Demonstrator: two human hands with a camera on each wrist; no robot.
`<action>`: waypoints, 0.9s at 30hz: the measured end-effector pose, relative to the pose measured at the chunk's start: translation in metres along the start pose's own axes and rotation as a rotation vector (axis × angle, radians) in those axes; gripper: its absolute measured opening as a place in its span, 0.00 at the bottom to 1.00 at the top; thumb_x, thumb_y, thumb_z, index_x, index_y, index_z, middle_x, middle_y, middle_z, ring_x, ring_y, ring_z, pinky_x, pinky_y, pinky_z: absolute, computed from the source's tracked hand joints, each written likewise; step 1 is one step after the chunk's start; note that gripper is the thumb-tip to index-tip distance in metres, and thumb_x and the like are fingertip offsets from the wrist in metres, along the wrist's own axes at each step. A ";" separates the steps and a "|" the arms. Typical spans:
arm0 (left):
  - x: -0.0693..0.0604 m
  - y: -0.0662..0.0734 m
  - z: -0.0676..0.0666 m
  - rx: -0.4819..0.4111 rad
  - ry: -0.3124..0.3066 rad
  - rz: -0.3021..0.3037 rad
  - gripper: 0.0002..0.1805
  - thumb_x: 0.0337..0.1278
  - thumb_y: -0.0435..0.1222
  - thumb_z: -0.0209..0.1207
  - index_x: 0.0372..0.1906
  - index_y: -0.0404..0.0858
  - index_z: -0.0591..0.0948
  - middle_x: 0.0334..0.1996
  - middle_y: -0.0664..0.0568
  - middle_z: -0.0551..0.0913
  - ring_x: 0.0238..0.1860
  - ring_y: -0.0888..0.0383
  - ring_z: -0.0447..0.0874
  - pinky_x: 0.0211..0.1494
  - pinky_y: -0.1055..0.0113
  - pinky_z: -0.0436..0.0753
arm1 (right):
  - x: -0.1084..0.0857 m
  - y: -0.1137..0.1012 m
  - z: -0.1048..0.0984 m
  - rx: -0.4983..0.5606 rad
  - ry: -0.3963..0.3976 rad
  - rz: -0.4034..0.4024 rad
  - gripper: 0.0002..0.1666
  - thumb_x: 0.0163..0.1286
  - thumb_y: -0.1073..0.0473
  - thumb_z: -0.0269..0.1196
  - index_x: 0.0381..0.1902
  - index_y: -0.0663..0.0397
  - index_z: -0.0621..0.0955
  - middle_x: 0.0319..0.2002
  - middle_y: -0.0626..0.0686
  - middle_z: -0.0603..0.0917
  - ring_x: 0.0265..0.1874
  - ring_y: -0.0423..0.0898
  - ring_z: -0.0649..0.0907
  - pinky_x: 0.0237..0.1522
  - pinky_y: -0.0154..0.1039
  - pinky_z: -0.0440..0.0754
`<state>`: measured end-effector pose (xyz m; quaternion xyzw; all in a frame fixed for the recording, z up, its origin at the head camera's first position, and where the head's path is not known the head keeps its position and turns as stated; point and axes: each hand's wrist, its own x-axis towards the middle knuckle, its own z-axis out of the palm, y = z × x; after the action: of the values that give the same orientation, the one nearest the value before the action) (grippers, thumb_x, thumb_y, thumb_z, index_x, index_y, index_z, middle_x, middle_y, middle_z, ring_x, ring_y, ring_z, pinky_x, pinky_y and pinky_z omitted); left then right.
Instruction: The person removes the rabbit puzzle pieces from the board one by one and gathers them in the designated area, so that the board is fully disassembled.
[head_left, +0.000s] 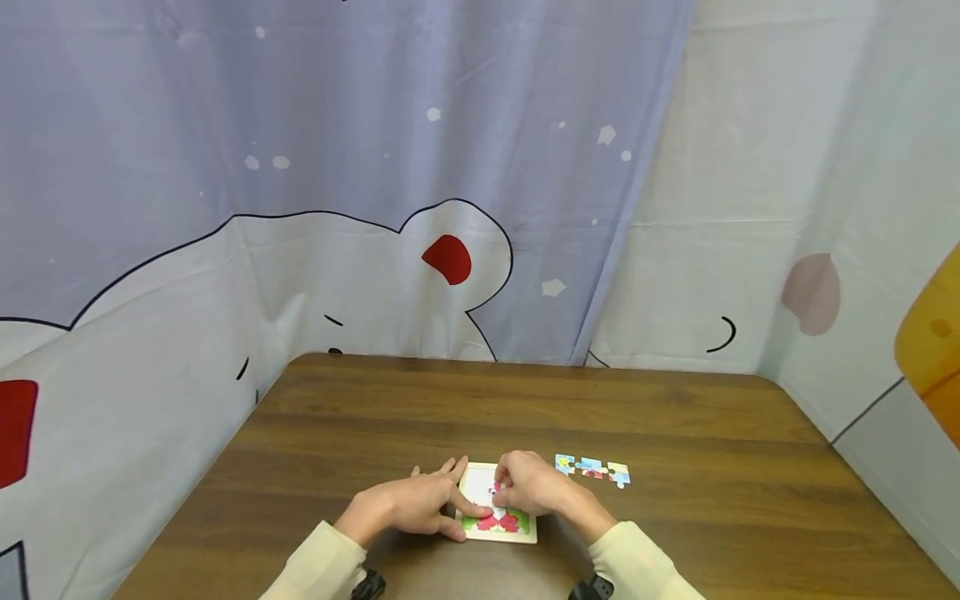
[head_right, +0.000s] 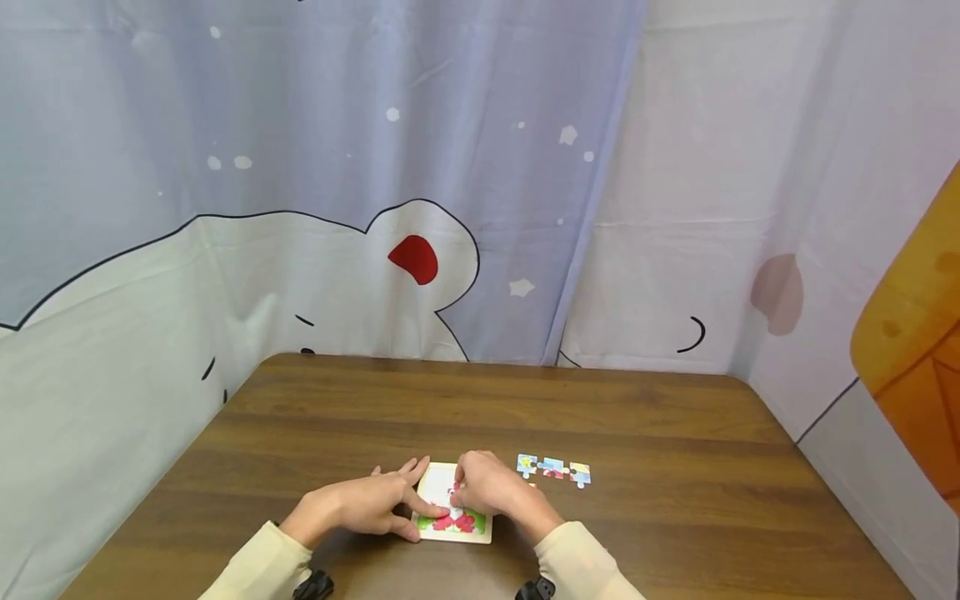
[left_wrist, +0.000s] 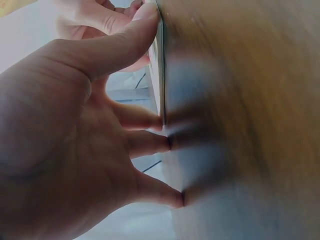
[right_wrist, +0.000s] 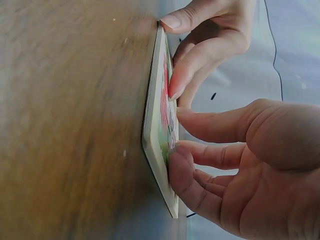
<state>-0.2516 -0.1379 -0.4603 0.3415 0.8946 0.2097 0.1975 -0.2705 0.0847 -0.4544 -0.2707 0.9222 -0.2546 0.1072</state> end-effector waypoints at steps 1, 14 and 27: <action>0.000 0.000 0.000 0.000 0.001 0.003 0.24 0.58 0.48 0.67 0.60 0.65 0.82 0.76 0.30 0.49 0.76 0.33 0.44 0.57 0.17 0.52 | 0.000 0.000 0.001 0.004 -0.001 0.001 0.12 0.58 0.63 0.73 0.37 0.60 0.82 0.26 0.45 0.77 0.26 0.39 0.75 0.31 0.36 0.77; -0.001 0.000 0.000 -0.018 -0.029 -0.016 0.20 0.59 0.48 0.66 0.58 0.63 0.84 0.77 0.33 0.47 0.77 0.34 0.43 0.61 0.19 0.50 | 0.002 0.000 0.004 -0.019 0.014 0.014 0.14 0.53 0.64 0.75 0.36 0.58 0.81 0.26 0.45 0.76 0.27 0.40 0.75 0.33 0.37 0.76; -0.001 0.000 0.000 0.014 0.000 -0.004 0.21 0.59 0.49 0.66 0.58 0.67 0.83 0.75 0.28 0.51 0.76 0.34 0.46 0.60 0.21 0.56 | 0.003 0.000 0.003 0.010 0.037 -0.023 0.16 0.52 0.67 0.75 0.36 0.56 0.79 0.29 0.46 0.78 0.28 0.39 0.76 0.34 0.36 0.77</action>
<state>-0.2513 -0.1382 -0.4599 0.3413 0.8967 0.2030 0.1953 -0.2726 0.0820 -0.4570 -0.2761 0.9195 -0.2655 0.0884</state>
